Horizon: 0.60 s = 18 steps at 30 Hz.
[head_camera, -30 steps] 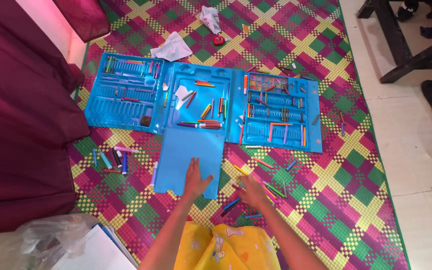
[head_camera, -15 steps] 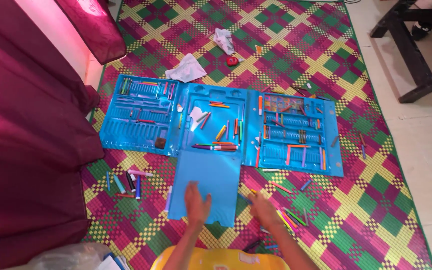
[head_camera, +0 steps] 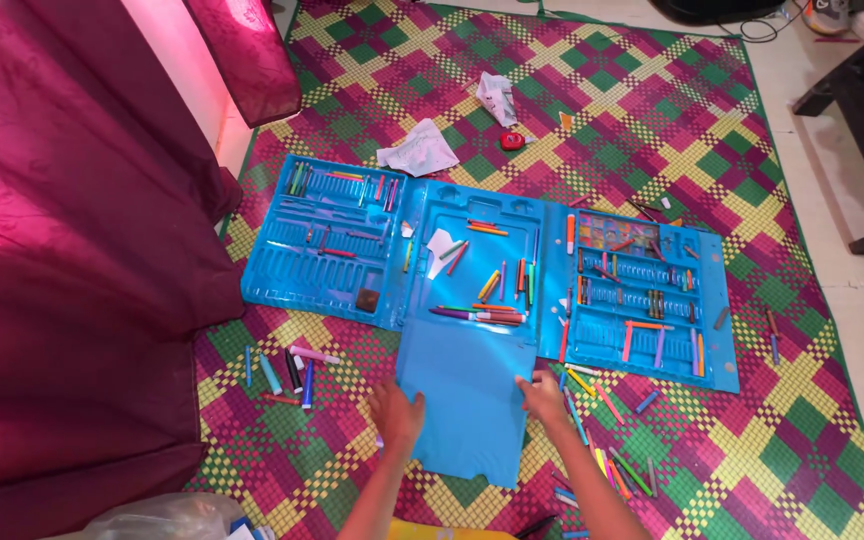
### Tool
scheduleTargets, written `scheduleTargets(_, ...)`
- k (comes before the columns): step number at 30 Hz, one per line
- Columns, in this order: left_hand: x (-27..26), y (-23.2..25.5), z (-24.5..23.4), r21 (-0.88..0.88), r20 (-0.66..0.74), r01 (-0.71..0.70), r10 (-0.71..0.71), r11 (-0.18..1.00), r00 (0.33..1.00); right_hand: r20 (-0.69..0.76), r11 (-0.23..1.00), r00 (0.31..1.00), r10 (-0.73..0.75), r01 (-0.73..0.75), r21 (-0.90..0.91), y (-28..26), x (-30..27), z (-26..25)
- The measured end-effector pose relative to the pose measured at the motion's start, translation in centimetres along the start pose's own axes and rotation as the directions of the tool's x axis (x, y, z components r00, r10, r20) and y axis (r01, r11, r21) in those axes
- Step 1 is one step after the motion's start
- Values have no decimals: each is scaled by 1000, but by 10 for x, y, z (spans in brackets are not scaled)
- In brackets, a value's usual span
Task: The person organizes stationery items on a colorful mat. They stack papers, place items into a plastic bag, and arrange pens and markers into a blue stationery case.
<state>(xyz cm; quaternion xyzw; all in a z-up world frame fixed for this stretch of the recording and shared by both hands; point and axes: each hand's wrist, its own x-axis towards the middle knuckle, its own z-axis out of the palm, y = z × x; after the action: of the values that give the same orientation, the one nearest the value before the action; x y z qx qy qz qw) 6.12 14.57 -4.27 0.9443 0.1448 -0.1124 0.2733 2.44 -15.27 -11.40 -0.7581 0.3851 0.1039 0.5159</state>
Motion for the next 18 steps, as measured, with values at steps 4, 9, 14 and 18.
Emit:
scheduleTargets(4, -20, 4, 21, 3, 41, -11, 11, 1000, 999, 17, 996, 1000, 11, -9, -87, 40, 33, -26)
scheduleTargets(9, -46, 21, 41, -40, 79, -127, 130, 991, 988, 150, 989, 984, 95, -111, 99, 56, 34, -88)
scheduleTargets(14, -25, 53, -6, -131, -81, -301, 292, 945, 953, 62, 935, 997, -47, 65, -348, -33, 17, -111)
scheduleTargets(18, 59, 89, -31, 112, -327, -602, 602, 790, 729, -14, 702, 777, -630, 561, -438, -114, 56, -51)
